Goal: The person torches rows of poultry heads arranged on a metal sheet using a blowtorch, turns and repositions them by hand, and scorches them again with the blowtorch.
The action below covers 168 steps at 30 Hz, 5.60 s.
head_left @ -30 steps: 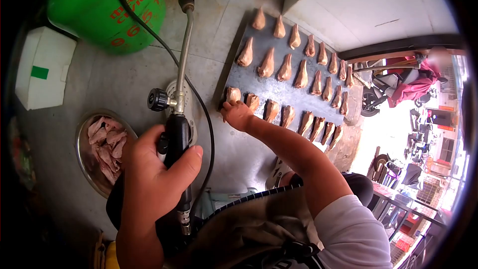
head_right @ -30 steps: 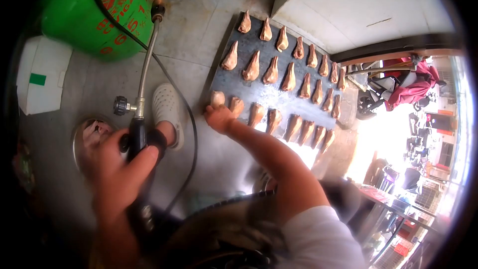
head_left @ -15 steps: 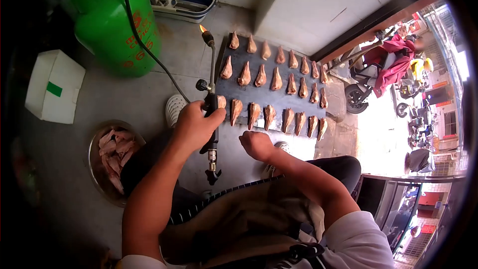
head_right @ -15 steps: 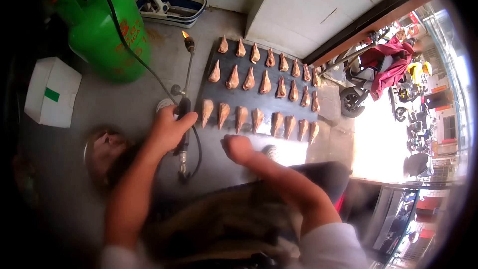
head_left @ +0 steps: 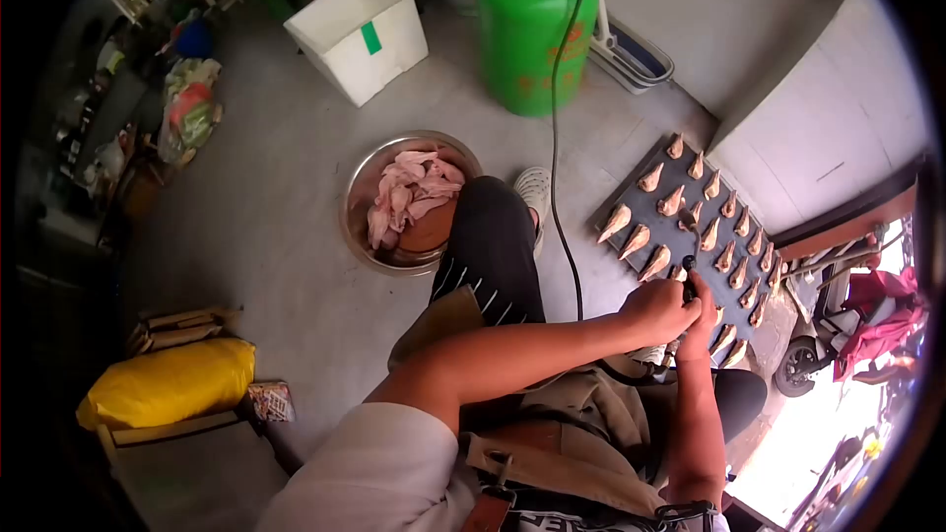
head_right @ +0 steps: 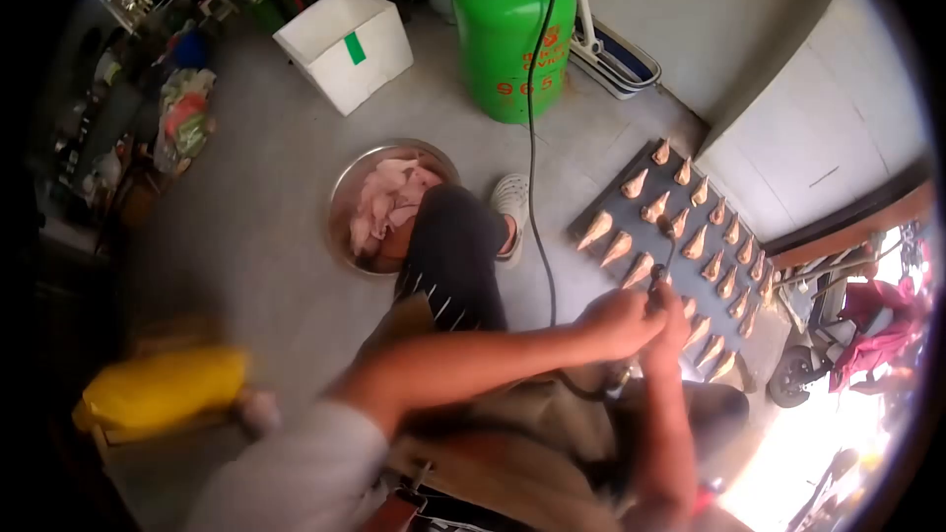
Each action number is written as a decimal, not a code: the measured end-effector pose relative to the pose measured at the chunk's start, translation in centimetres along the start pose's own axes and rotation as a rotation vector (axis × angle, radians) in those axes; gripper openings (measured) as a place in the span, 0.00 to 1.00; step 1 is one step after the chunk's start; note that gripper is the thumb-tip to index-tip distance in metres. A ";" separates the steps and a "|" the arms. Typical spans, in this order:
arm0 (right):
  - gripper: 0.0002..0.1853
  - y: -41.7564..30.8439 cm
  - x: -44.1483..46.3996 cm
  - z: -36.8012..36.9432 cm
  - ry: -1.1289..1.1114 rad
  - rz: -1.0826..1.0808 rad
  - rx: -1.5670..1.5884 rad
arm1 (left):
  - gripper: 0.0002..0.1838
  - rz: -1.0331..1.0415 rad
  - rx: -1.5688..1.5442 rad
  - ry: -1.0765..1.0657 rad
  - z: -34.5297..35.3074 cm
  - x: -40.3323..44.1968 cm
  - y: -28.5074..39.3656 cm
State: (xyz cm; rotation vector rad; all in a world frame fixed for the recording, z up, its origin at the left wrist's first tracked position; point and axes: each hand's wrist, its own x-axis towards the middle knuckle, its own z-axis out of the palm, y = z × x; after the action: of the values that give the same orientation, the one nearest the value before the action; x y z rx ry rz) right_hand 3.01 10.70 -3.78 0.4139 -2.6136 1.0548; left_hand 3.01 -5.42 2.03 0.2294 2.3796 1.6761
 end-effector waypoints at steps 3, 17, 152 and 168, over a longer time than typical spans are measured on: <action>0.18 4.6 -1.3 0.4 0.071 0.105 0.083 | 0.25 0.054 0.056 -0.064 -0.3 -0.3 1.0; 0.15 -1.8 7.5 1.5 0.067 -0.104 -0.111 | 0.18 0.120 0.095 -0.222 -6.7 12.2 -3.3; 0.14 -8.3 32.2 23.0 -1.277 0.151 -0.092 | 0.31 -0.405 -0.757 -0.465 -9.3 6.1 -3.8; 0.07 -7.7 30.8 23.3 -1.216 -0.068 -0.229 | 0.34 -0.384 -0.740 -0.502 -8.4 6.0 -3.7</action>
State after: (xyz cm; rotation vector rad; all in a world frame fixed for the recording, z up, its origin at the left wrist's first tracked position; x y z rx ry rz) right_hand -26.11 -15.80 -3.60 1.4253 -3.6009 0.4805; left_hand -5.02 -12.80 0.72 0.0444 1.2523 1.8824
